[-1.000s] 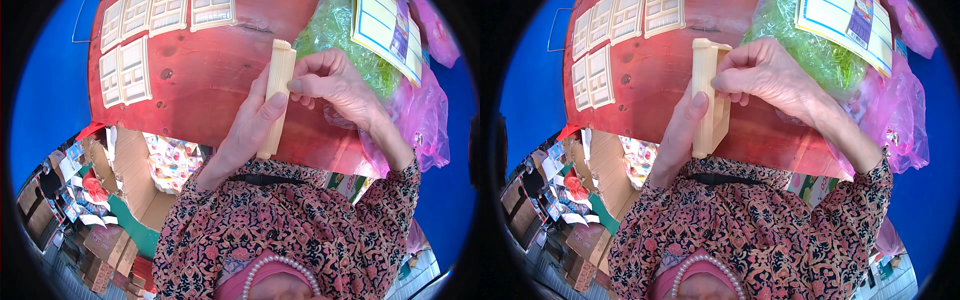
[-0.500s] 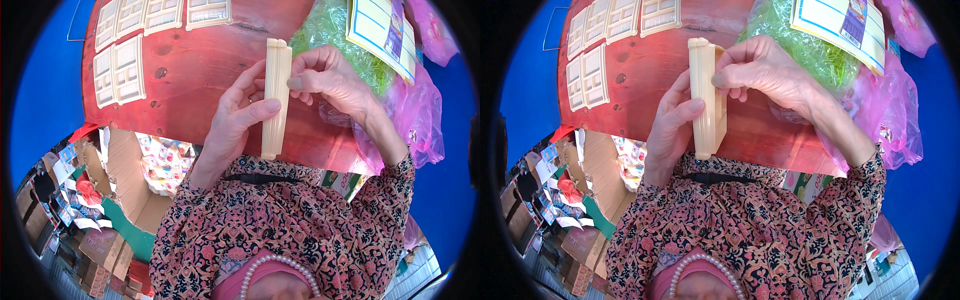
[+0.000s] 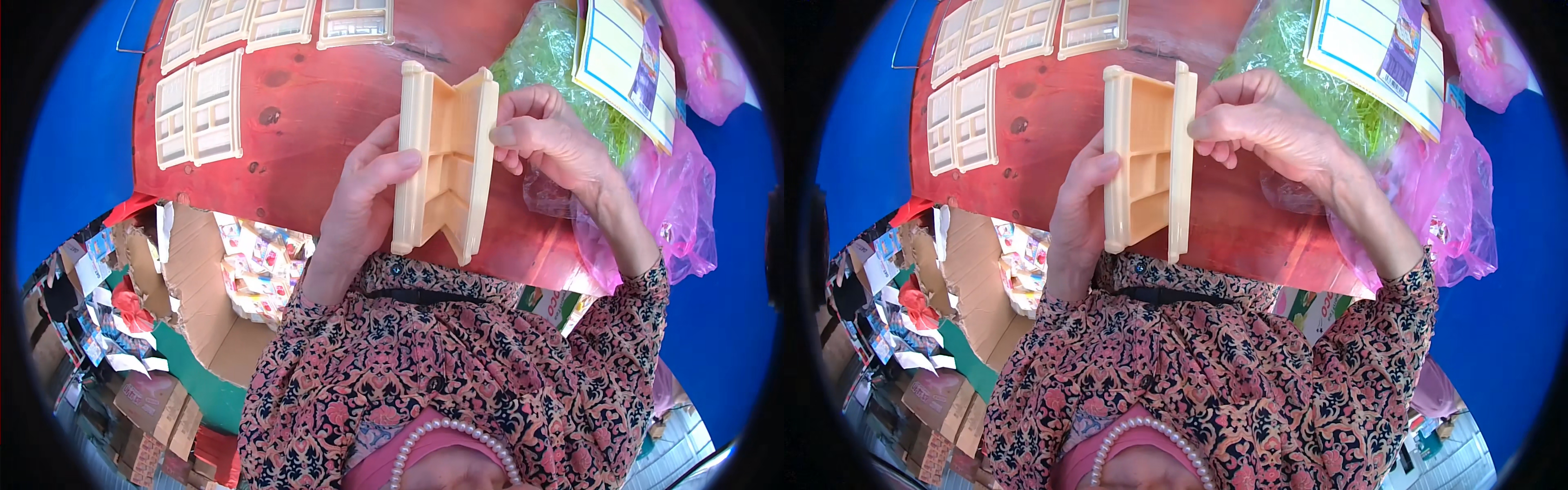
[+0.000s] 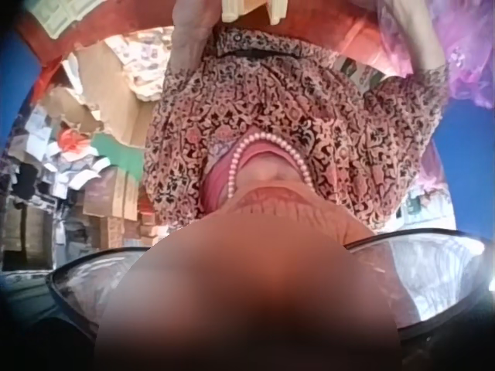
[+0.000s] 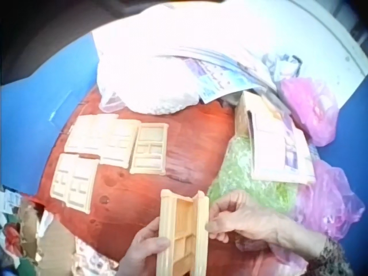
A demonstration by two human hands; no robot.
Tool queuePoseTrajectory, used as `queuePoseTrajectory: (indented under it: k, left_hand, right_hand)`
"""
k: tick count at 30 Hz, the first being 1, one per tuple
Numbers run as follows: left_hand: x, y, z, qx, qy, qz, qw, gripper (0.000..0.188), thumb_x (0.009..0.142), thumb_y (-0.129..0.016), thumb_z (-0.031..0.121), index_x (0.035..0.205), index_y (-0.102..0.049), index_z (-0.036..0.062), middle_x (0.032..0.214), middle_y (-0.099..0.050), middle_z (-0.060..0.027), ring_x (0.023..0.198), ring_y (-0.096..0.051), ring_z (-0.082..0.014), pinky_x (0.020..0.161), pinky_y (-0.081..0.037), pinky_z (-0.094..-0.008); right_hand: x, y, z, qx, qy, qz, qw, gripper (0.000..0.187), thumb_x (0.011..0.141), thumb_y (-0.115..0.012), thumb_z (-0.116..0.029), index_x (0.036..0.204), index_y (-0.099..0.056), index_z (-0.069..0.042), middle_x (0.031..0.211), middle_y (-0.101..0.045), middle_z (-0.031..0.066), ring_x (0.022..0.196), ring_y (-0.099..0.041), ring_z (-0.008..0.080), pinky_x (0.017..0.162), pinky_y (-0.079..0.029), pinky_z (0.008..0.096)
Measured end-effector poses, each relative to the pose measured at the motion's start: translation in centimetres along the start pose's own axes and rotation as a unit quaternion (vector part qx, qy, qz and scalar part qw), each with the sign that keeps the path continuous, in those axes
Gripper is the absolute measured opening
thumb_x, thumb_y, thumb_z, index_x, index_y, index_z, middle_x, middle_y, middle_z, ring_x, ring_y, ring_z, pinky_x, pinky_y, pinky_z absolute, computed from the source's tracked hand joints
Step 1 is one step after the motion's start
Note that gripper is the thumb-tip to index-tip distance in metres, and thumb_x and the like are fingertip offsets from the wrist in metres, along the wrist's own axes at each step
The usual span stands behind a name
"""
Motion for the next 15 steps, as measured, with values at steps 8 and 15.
queuePoseTrajectory:
  k: [8,15]
  left_hand:
    - [0.3,0.4,-0.4,-0.004,0.013,-0.001,1.0,0.043,0.083,-0.052,0.016,0.12,-0.043,-0.0041,0.108,-0.056,-0.0102,0.098,-0.055,-0.0147,0.086,-0.042,-0.0282]
    - [0.5,-0.1,-3.5,0.278,-0.061,-0.013,0.958,0.034,0.088,-0.05,0.012,0.116,-0.045,-0.005,0.096,-0.059,-0.009,0.086,-0.058,-0.017,0.075,-0.046,-0.0287]
  right_hand:
    - [-0.8,0.8,-1.2,-0.001,-0.018,-0.018,1.0,0.01,0.071,-0.066,-0.01,0.072,-0.063,0.0,0.062,-0.06,0.0056,0.051,-0.053,0.0084,0.048,-0.042,0.0198]
    - [-2.0,0.8,-4.1,-0.054,0.045,-0.011,0.997,0.009,0.071,-0.065,-0.01,0.071,-0.063,-0.001,0.06,-0.058,0.0041,0.05,-0.052,0.0068,0.046,-0.039,0.0191]
Point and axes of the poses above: each hand's wrist, its own x-axis towards the middle knuckle, its own y-axis out of the back of the hand, z = x × y, the point moved 4 cm from there along x, towards the middle knuckle
